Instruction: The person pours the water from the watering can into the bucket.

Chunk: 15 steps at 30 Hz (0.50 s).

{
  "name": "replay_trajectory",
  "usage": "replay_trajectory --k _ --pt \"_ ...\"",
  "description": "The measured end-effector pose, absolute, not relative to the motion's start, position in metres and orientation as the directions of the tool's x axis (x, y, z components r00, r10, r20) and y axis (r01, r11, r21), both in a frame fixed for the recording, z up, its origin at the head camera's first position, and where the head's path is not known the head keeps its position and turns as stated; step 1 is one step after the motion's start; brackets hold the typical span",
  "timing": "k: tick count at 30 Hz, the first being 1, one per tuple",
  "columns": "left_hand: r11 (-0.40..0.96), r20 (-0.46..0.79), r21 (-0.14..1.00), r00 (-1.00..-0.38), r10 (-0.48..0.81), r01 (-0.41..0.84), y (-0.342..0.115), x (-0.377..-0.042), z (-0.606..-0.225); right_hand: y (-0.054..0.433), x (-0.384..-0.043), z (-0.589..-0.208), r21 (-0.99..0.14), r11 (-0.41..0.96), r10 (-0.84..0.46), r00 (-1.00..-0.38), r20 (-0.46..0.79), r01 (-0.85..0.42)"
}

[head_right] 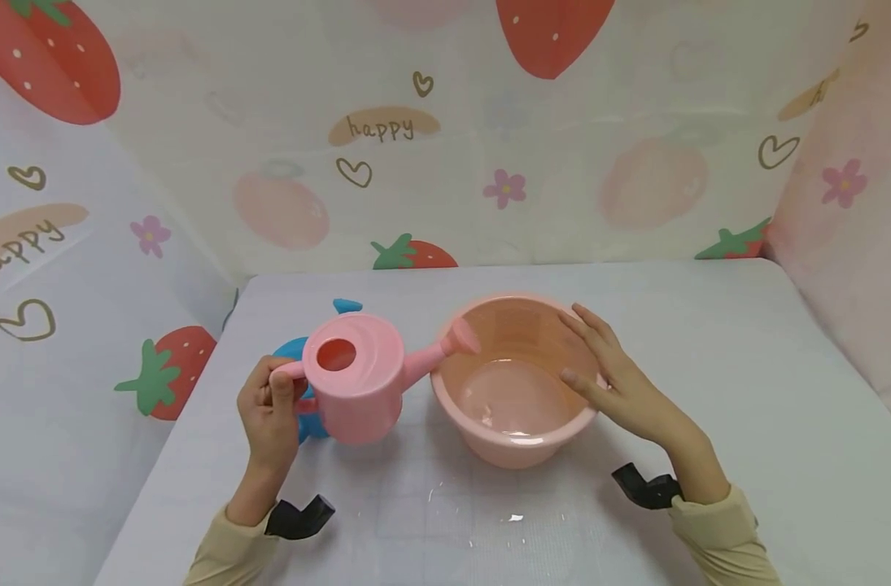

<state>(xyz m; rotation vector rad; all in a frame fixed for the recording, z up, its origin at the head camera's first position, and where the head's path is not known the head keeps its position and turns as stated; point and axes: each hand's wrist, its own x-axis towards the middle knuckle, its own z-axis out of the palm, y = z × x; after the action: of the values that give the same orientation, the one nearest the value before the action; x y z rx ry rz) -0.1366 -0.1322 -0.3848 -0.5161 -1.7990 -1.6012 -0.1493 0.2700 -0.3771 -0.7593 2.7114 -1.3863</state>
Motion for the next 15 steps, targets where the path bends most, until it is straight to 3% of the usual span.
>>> replay_trajectory --k 15 --pt "0.113 0.718 0.696 -0.687 -0.114 0.709 -0.1325 -0.1429 -0.3766 0.2715 -0.1491 -0.3773 -0.765 0.495 -0.414 -0.886 0.209 -0.412"
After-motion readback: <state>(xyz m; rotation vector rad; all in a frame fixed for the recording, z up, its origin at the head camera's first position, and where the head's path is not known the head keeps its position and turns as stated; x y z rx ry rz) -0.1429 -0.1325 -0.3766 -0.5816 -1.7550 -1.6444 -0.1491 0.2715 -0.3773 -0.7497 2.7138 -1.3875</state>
